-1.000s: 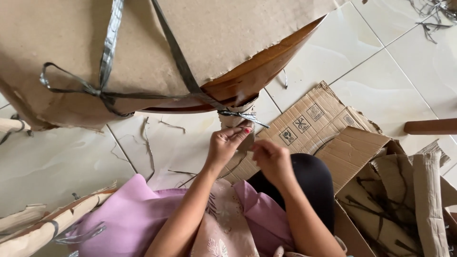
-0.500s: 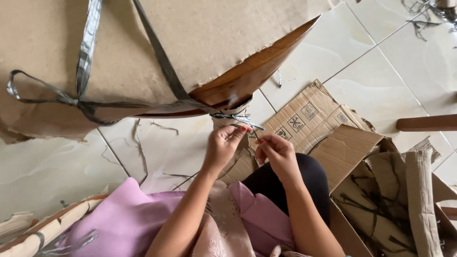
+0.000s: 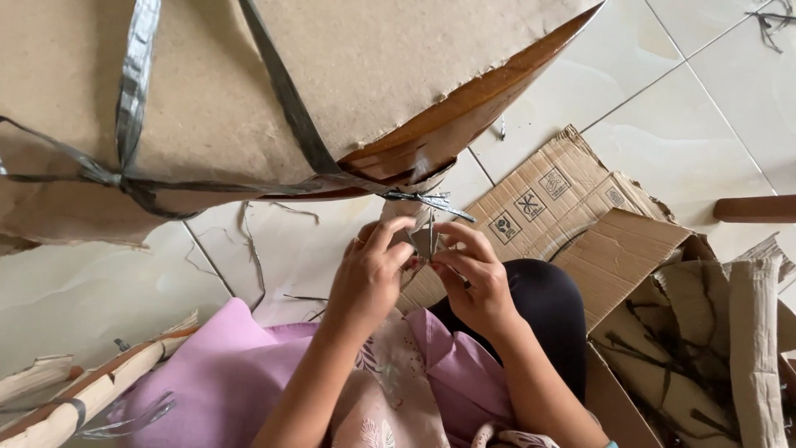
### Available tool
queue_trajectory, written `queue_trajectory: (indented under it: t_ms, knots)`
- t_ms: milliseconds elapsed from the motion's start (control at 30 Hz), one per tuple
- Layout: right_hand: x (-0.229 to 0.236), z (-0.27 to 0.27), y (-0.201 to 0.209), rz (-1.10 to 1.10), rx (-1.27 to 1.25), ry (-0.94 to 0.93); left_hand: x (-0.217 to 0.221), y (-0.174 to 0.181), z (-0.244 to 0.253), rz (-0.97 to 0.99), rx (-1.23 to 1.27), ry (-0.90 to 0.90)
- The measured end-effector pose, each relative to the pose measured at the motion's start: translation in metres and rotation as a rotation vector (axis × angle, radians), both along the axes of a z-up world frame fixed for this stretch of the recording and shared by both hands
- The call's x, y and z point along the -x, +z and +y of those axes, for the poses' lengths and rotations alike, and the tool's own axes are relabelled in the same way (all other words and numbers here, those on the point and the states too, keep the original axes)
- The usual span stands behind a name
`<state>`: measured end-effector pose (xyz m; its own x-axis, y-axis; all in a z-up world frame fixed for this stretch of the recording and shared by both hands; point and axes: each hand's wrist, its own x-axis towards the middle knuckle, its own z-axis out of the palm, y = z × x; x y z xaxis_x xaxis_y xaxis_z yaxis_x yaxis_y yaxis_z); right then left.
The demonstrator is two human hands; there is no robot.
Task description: Unwrapping a wooden chair by cutting plastic straps and removing cardboard packaging using a small blade.
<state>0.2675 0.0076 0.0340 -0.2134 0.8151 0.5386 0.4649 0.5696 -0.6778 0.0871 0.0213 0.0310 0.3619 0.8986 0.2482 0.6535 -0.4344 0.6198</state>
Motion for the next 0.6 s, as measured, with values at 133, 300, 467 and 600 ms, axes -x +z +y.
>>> queue_trajectory:
  t_ms: [133, 300, 467, 600]
  knots:
    - [0.004, 0.002, 0.000, 0.024, 0.057, 0.061, 0.004, -0.024, 0.004, -0.238, -0.114, 0.007]
    - [-0.006, -0.001, -0.012, 0.146, 0.101, 0.013, -0.007, -0.039, 0.005, -0.527, -0.019, 0.060]
    - [0.000, -0.004, -0.016, 0.092, 0.036, 0.038, -0.017, -0.049, 0.007, -0.517, -0.095, 0.039]
    - [0.006, 0.000, -0.012, 0.078, 0.012, 0.068, -0.019, -0.067, 0.011, -0.417, -0.192, 0.039]
